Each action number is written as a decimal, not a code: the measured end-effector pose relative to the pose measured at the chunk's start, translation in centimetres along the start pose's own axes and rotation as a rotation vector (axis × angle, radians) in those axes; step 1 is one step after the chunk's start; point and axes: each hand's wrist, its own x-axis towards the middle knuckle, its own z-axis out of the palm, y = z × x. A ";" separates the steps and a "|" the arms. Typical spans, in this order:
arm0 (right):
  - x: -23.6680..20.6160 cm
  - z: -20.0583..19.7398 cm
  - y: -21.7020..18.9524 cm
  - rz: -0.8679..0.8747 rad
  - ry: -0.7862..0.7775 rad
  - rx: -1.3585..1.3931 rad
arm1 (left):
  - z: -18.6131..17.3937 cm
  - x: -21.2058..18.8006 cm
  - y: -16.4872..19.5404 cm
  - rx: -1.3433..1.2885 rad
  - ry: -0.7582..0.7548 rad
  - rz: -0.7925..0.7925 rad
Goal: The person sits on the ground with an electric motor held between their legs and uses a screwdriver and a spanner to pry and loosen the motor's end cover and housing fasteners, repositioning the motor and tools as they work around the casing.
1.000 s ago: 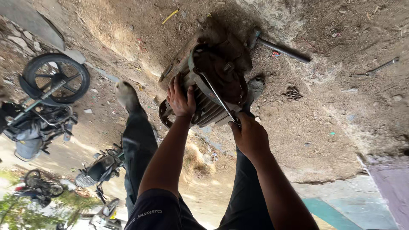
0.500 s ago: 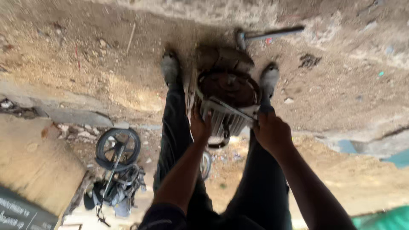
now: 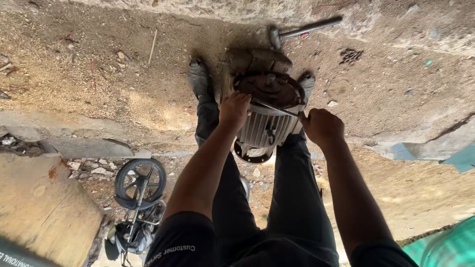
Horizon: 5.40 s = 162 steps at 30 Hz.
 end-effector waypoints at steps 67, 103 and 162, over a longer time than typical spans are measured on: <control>-4.8 -2.7 -4.9 -0.323 0.279 -0.177 | 0.3 0.7 -0.3 -0.440 0.326 0.091; 23.5 5.5 -0.4 -0.171 -0.102 0.270 | -4.5 -1.8 1.4 0.018 0.010 0.051; 17.2 5.4 3.9 -0.336 -0.094 0.157 | -4.1 0.9 3.7 -0.185 -0.355 -0.385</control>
